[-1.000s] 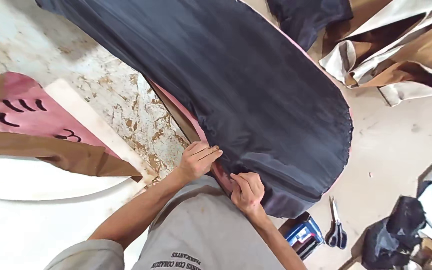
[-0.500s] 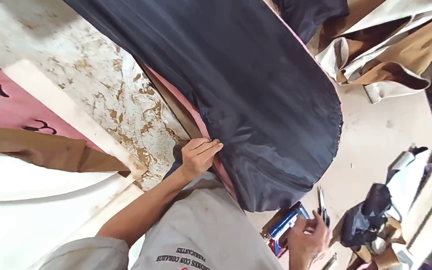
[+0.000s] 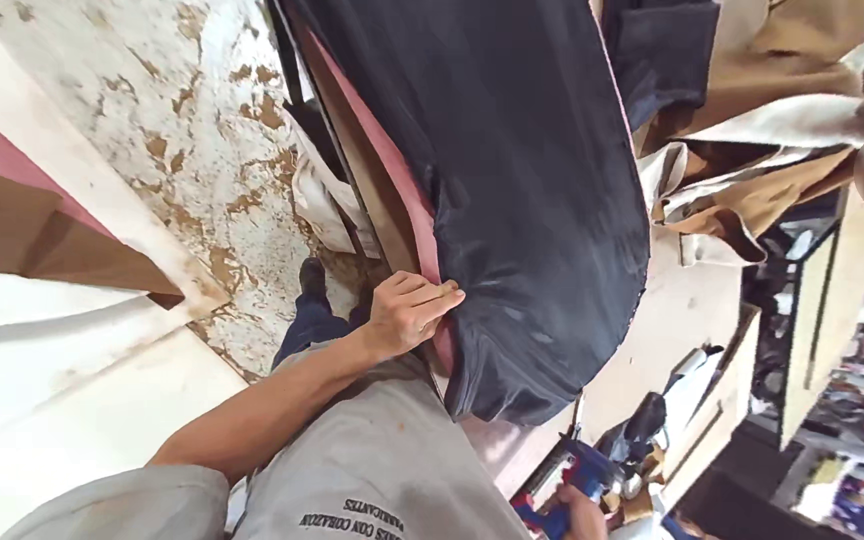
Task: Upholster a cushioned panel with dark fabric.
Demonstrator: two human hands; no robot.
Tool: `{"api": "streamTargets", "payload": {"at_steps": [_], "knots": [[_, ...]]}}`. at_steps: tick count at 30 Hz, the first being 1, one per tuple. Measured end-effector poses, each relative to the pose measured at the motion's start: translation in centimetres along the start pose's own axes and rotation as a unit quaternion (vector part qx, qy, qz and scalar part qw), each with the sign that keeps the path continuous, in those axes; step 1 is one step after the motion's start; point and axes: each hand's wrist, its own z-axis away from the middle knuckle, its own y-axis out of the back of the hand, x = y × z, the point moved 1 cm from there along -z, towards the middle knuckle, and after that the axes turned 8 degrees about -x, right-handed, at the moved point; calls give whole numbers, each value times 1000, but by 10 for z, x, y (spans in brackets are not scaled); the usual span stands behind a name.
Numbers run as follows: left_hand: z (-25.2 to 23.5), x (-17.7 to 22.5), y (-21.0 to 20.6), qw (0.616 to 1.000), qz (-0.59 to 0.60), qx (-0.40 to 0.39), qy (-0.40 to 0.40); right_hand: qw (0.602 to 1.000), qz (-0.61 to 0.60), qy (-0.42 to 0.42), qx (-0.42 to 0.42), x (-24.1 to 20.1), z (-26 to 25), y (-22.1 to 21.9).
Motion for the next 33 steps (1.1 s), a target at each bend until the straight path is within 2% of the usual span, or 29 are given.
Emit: {"api": "streamTargets", "payload": {"at_steps": [2, 3, 4, 5, 6, 8, 10, 12, 14, 16, 18, 21, 33], "knots": [[3, 1, -1, 1000, 5, 5, 5, 993, -5, 110, -39, -58, 17, 47], [4, 1, -1, 1000, 8, 4, 5, 979, 39, 198, -38, -94, 28, 65], [4, 1, -2, 1000, 9, 5, 5, 948, 112, 296, -37, -136, 39, 78], [6, 2, -2, 1000, 10, 2, 7, 904, 193, 382, -27, -180, 51, 86], [7, 2, -2, 1000, 9, -2, 7, 842, 266, 469, -24, -223, 60, 87], [10, 6, -4, 1000, 7, 6, 18, 698, 369, 608, -89, -307, 67, 72], [12, 9, -8, 999, 4, 28, 34, 562, 435, 677, -193, -376, 94, 11], [15, 12, -13, 998, 1, 50, 48, 436, 492, 720, -222, -414, 116, -68], [15, 14, -16, 996, -6, 64, 56, 351, 513, 745, -240, -428, 122, -136], [15, 16, -17, 995, -12, 72, 63, 300, 513, 761, -262, -432, 122, -181], [15, 17, -17, 995, -11, 77, 66, 275, 513, 763, -283, -434, 119, -203], [15, 18, -16, 995, -7, 75, 72, 260, 518, 757, -302, -435, 115, -215], [16, 18, -16, 995, 6, 70, 75, 256, 511, 746, -341, -426, 108, -223]]}}
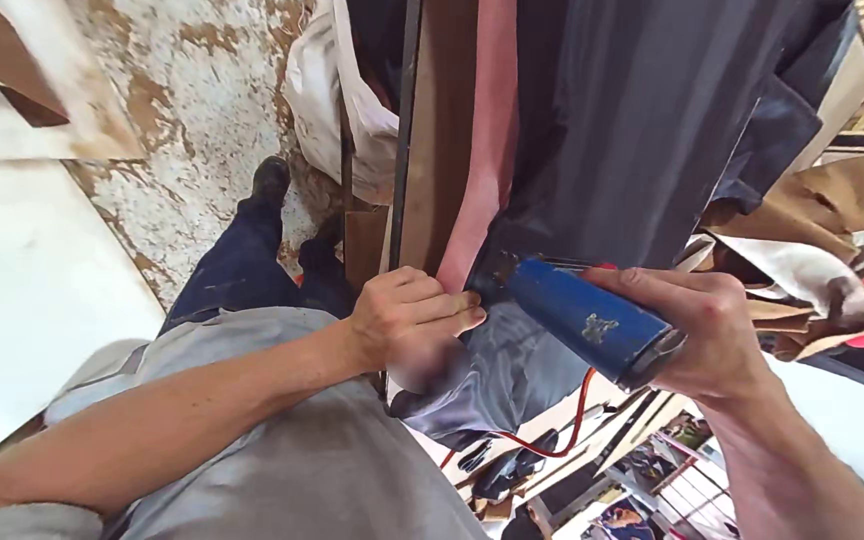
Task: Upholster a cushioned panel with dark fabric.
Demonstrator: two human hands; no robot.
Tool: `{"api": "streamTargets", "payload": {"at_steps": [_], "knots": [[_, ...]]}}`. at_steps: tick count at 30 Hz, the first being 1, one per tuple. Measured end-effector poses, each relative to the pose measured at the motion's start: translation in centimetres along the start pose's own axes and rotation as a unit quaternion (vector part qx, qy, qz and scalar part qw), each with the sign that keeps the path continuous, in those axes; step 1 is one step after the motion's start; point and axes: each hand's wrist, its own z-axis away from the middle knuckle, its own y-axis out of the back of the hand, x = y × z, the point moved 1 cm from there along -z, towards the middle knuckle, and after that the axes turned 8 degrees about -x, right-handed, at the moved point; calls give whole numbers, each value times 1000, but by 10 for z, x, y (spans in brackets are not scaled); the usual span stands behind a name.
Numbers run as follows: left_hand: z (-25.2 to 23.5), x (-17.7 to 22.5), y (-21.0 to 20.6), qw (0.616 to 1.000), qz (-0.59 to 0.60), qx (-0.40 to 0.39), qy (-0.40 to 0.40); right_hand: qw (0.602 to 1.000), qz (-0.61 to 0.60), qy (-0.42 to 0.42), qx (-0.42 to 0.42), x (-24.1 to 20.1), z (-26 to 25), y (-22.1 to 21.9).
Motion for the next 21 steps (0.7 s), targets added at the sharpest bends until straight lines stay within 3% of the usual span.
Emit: {"api": "streamTargets", "payload": {"at_steps": [21], "knots": [[1, 2, 2, 1000, -16, -12, 0, 1000, -17, -19, 9, -11, 12, 1]]}}
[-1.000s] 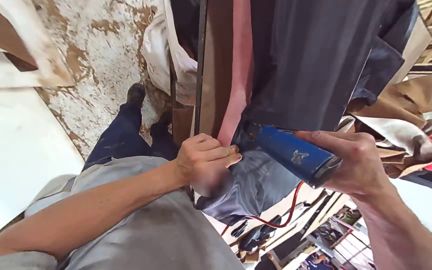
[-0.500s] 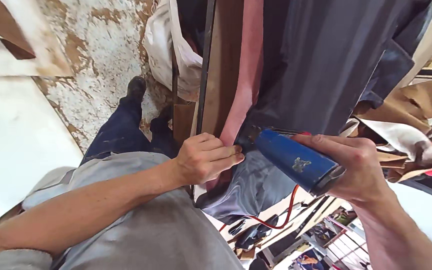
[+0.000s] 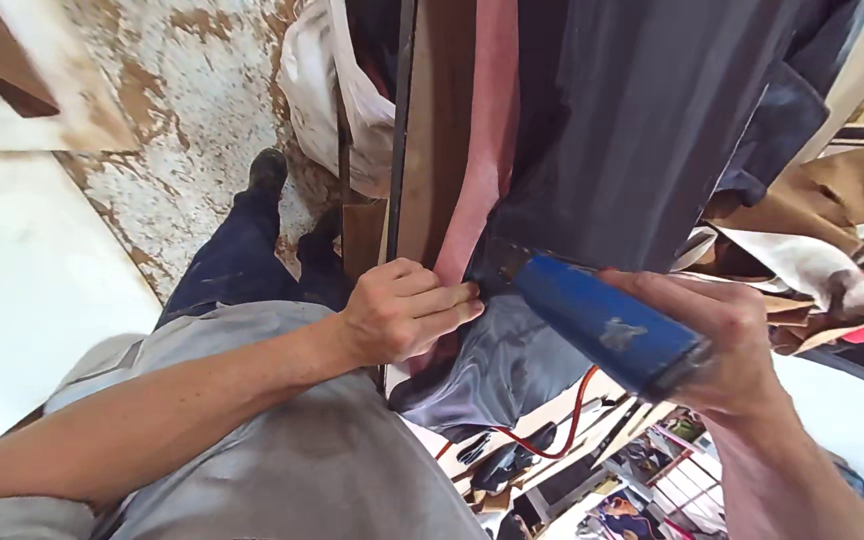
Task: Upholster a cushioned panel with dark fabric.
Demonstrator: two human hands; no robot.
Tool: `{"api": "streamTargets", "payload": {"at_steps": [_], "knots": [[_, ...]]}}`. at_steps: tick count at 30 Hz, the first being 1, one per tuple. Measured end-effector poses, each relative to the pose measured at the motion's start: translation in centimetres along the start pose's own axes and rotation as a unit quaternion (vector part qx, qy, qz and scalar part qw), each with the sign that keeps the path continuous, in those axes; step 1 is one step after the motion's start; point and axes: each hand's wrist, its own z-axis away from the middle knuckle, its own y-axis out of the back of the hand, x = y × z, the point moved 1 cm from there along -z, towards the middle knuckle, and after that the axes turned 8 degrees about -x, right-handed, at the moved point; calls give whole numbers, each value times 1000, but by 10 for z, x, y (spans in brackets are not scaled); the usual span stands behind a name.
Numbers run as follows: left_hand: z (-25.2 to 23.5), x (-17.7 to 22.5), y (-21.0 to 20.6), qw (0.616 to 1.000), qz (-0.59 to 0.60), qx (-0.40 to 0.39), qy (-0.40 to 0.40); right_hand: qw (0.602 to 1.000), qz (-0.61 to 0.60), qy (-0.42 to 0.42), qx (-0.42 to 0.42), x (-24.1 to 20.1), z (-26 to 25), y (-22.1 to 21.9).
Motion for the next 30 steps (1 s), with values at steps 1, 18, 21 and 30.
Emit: {"api": "streamTargets", "payload": {"at_steps": [1, 18, 21, 30], "knots": [[0, 0, 0, 1000, -5, -2, -3, 1000, -7, -3, 1, -1, 4, 1], [8, -3, 1, 999, -15, 2, -40, 999, 26, 7, -42, -12, 7, -25], [9, -2, -1, 999, -21, -7, -34, 998, 52, -28, -4, -19, 30, -17], [-12, 10, 19, 990, -97, -87, -56, 761, -326, -433, 357, -148, 260, -130]]}}
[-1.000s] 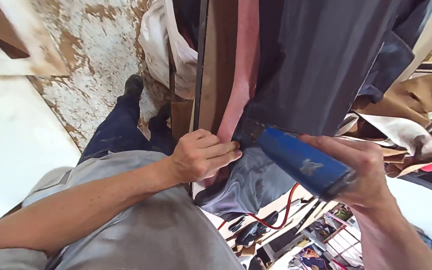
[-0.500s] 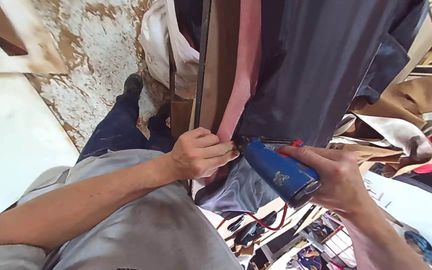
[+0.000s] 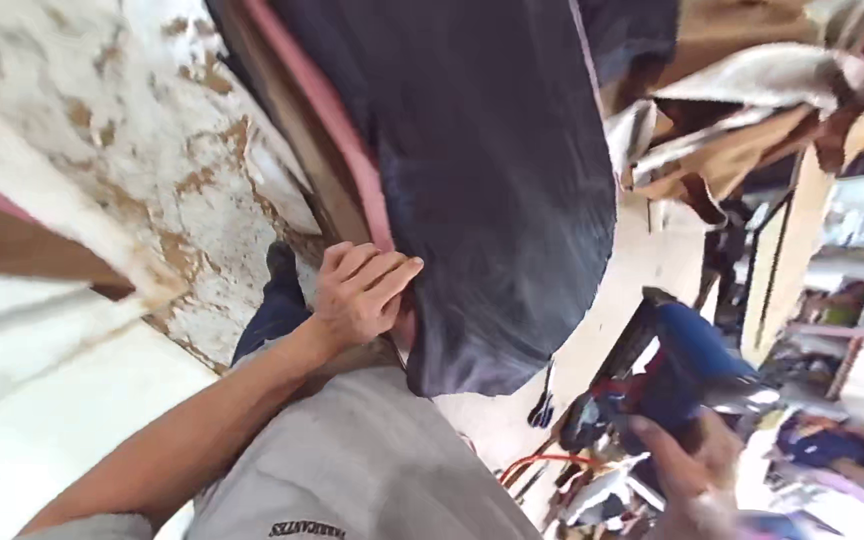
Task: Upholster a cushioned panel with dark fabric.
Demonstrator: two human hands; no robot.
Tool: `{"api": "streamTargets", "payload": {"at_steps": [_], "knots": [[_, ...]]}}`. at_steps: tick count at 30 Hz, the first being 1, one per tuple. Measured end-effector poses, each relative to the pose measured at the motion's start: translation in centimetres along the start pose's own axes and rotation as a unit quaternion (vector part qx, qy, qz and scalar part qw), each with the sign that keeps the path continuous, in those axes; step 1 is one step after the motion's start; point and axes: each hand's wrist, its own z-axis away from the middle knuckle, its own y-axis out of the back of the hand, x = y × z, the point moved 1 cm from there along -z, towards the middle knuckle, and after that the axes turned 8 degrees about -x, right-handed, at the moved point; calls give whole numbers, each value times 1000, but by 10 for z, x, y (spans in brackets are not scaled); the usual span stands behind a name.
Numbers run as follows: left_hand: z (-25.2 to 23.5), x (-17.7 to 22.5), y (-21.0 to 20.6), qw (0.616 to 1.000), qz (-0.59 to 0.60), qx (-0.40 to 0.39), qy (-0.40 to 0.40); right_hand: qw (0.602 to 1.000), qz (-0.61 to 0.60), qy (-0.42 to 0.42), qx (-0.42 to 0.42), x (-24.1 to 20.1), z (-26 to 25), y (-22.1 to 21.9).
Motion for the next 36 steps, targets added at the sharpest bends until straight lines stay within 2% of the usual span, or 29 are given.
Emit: {"api": "streamTargets", "payload": {"at_steps": [1, 3, 6, 9, 11, 13, 14, 15, 17, 18, 20, 23, 26, 30, 36], "knots": [[-6, 5, 4, 999, -16, -25, -22, 998, -25, -54, 30, 23, 23, -10], [-19, 16, 13, 988, -16, -116, -95, 982, -1, -167, 88, 76, 56, -41], [-25, 28, 16, 934, 27, -271, -230, 940, 5, -314, 133, 152, 85, -95], [-6, 26, 15, 901, 45, -326, -282, 916, 31, -376, 136, 213, 105, -137], [-2, 23, 19, 897, 47, -335, -284, 913, 89, -385, 105, 226, 114, -150], [3, 22, 21, 894, 42, -334, -295, 920, 148, -348, 103, 206, 118, -150], [5, 20, 20, 894, 35, -329, -304, 932, 163, -303, 117, 185, 115, -151], [6, 18, 19, 893, 29, -322, -313, 949, 167, -235, 128, 159, 110, -157], [4, 15, 16, 896, 25, -295, -331, 976, 163, -44, 138, 108, 94, -185], [6, 17, 15, 897, 20, -288, -335, 973, 172, 41, 146, 89, 84, -207], [7, 25, 13, 897, -3, -285, -337, 958, 191, 138, 164, 69, 54, -245], [8, 34, 2, 887, -12, -297, -354, 933, 194, 209, 222, 79, 17, -267], [13, 32, -2, 875, 48, -298, -377, 905, 155, 281, 279, 91, 17, -275], [23, 27, 1, 875, 72, -297, -375, 898, 138, 290, 300, 85, 26, -272], [39, 16, 3, 869, 33, -299, -393, 900, 158, 274, 300, 92, 27, -289]]}}
